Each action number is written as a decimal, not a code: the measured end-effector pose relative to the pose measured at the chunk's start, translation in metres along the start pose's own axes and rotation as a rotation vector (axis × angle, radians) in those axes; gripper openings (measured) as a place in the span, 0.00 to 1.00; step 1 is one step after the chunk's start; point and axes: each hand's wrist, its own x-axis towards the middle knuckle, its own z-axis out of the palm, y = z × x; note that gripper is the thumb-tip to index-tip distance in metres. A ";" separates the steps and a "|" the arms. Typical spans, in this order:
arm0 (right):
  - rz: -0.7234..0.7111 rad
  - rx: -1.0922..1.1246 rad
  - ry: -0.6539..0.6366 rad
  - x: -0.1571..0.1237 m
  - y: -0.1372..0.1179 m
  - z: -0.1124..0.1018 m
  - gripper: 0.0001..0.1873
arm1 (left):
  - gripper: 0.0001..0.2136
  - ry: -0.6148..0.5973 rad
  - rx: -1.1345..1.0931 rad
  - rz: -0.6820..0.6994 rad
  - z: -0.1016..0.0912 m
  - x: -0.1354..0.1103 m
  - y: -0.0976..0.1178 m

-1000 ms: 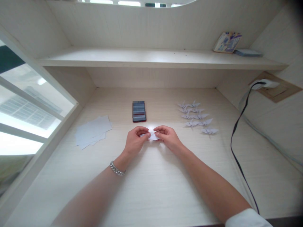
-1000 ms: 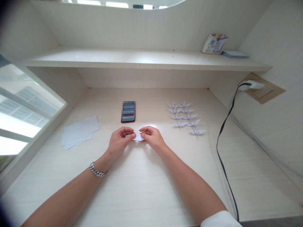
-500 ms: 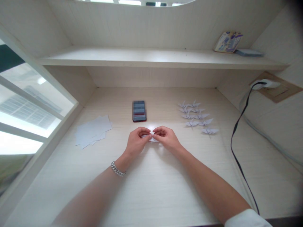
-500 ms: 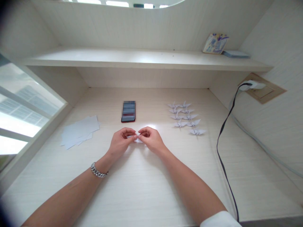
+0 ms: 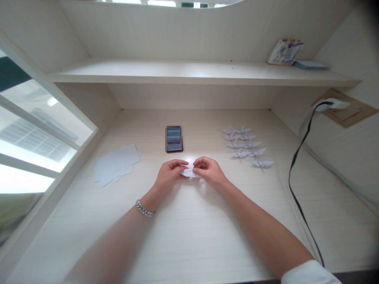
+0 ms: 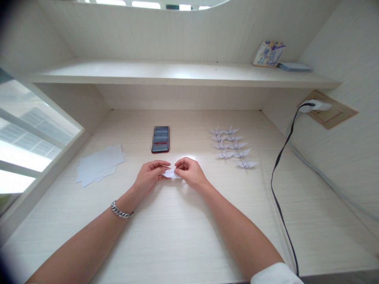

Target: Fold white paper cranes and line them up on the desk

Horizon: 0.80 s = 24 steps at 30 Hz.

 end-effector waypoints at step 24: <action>-0.003 -0.055 -0.101 -0.003 -0.002 0.001 0.09 | 0.07 -0.070 0.309 0.115 -0.004 -0.003 -0.001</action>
